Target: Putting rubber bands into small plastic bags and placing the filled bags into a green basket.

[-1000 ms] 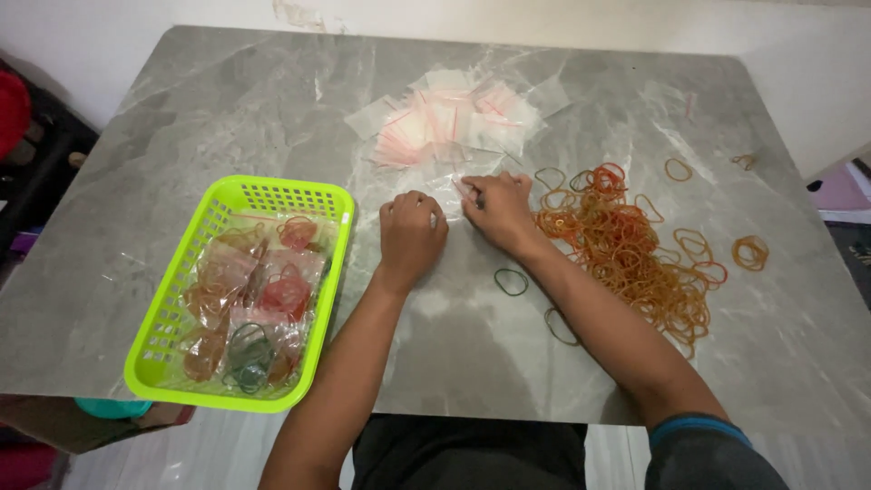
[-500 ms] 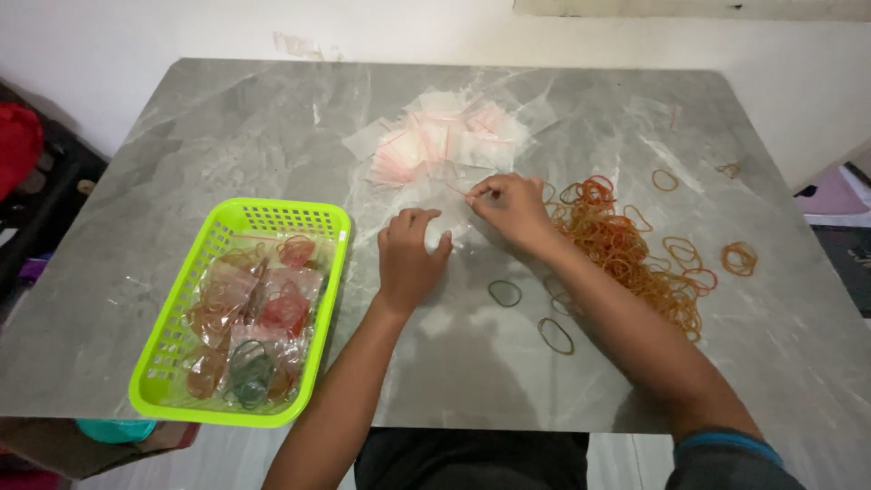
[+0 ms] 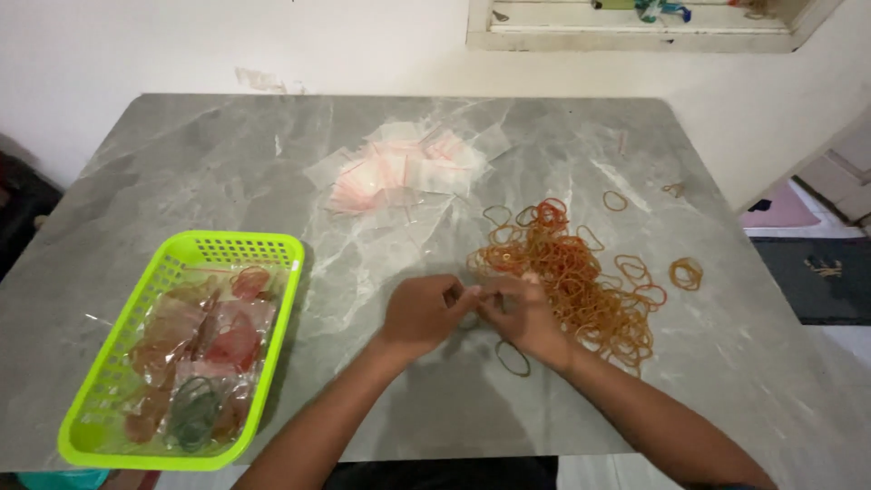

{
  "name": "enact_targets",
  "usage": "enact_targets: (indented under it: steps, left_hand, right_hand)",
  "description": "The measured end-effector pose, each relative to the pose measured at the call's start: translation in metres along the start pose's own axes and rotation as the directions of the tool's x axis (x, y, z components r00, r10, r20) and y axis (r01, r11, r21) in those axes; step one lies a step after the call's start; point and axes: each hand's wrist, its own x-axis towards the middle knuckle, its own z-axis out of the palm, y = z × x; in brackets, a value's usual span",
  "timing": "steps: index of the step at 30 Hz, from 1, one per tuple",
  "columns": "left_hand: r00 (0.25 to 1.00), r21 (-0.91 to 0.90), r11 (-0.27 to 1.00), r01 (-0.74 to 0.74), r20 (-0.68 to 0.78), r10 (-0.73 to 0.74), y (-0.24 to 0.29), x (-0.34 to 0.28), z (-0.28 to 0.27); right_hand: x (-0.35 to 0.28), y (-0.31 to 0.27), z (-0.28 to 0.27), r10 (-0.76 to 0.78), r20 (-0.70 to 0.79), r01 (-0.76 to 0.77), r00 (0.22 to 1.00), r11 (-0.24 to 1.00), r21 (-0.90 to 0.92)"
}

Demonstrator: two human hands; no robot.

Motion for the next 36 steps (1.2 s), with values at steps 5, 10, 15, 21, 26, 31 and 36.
enact_targets:
  steps: [5, 10, 15, 21, 26, 31, 36]
  left_hand:
    - [0.995, -0.025, 0.997, 0.076, 0.071, -0.074, 0.003, 0.004, 0.011]
    - [0.978, -0.120, 0.973, 0.197, 0.087, -0.187, -0.002, 0.004, 0.013]
    - [0.977, -0.204, 0.960, 0.192, 0.134, -0.167, -0.028, -0.001, 0.023]
    - [0.979, -0.266, 0.943, 0.202, 0.093, -0.184, -0.007, -0.003, 0.012]
    - [0.977, -0.312, 0.926, 0.214, 0.080, -0.198, -0.017, 0.001, 0.014]
    - [0.972, -0.318, 0.919, 0.233, 0.093, -0.215, -0.013, 0.001, 0.011]
    - [0.971, -0.294, 0.926, 0.239, 0.092, -0.221, -0.010, 0.000, 0.007]
  right_hand:
    - [0.008, -0.029, -0.016, 0.072, 0.060, -0.077, 0.996, 0.993, 0.088]
    - [0.014, -0.006, -0.014, 0.021, 0.071, -0.028, 0.997, 0.995, 0.096]
    - [0.014, -0.031, -0.017, -0.069, 0.052, 0.071, 0.996, 0.997, -0.041]
    - [0.010, -0.024, -0.013, -0.039, 0.075, 0.048, 0.996, 0.991, -0.123]
    - [0.007, -0.006, -0.010, 0.008, 0.087, 0.002, 0.996, 0.993, -0.115]
    - [0.006, -0.009, -0.011, 0.003, 0.104, 0.011, 0.995, 0.991, -0.131]
    - [0.009, -0.008, -0.013, 0.031, 0.145, -0.016, 0.989, 0.995, -0.101]
